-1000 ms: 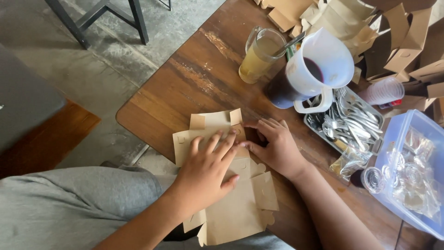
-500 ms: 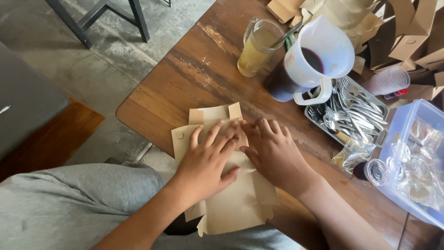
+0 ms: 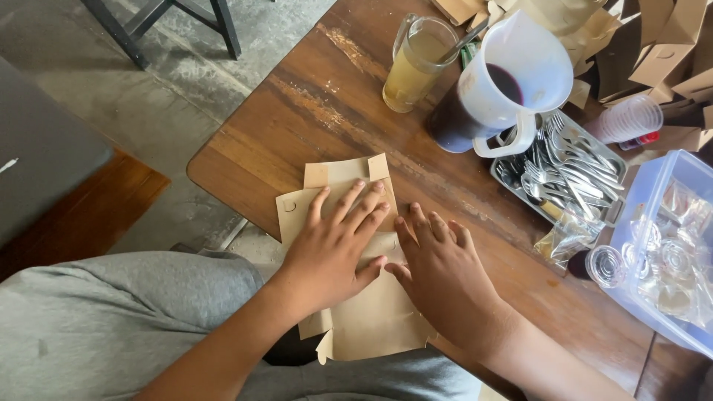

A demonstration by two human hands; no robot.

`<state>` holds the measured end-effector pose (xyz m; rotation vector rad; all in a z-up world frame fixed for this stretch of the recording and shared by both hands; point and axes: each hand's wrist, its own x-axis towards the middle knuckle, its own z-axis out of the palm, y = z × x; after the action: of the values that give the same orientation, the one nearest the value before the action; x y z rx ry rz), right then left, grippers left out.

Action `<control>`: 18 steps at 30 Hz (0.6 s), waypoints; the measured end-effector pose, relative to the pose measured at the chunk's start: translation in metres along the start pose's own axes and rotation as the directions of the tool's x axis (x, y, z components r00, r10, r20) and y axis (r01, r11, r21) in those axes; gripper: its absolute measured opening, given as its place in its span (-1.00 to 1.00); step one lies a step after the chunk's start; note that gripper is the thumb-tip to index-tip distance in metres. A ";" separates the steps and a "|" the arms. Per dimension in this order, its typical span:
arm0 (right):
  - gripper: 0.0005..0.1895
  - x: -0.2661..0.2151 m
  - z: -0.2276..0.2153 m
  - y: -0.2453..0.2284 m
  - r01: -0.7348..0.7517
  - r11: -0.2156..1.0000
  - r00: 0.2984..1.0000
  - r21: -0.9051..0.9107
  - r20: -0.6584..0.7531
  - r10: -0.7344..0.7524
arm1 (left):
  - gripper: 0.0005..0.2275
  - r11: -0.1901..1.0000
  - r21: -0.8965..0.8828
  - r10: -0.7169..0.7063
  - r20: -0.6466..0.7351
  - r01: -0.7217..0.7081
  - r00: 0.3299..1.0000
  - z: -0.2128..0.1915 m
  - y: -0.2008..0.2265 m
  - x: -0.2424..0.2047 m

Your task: The person folds a flat cardboard box blank into a three-dimensional box by hand. They crease the flaps and tuck the tabs to form the sides and bottom of the box on a wooden table.

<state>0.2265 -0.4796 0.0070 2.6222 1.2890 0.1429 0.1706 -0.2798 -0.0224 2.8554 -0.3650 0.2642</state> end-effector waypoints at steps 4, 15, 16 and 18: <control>-0.26 -0.004 0.001 -0.001 -0.003 1.000 0.999 -0.001 0.042 0.003 | -0.37 1.000 -0.011 -0.001 -0.015 0.001 1.000 -0.001 0.000 -0.001; -0.18 0.017 -0.011 0.011 0.066 0.982 0.998 0.175 -0.031 -0.062 | -0.35 0.999 0.034 0.028 -0.074 -0.026 0.997 -0.002 0.000 -0.002; -0.18 0.021 -0.010 0.012 0.067 0.983 0.997 0.173 -0.033 -0.063 | -0.35 0.999 0.035 0.028 -0.077 -0.025 0.997 -0.001 0.000 -0.003; -0.22 0.029 -0.009 0.016 0.047 0.972 0.999 0.232 -0.016 -0.044 | -0.33 0.999 0.035 0.024 -0.083 -0.021 0.996 0.000 0.000 -0.002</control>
<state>0.2546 -0.4645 0.0189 2.7838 1.4482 -0.0016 0.1683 -0.2794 -0.0225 2.8644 -0.3792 0.3963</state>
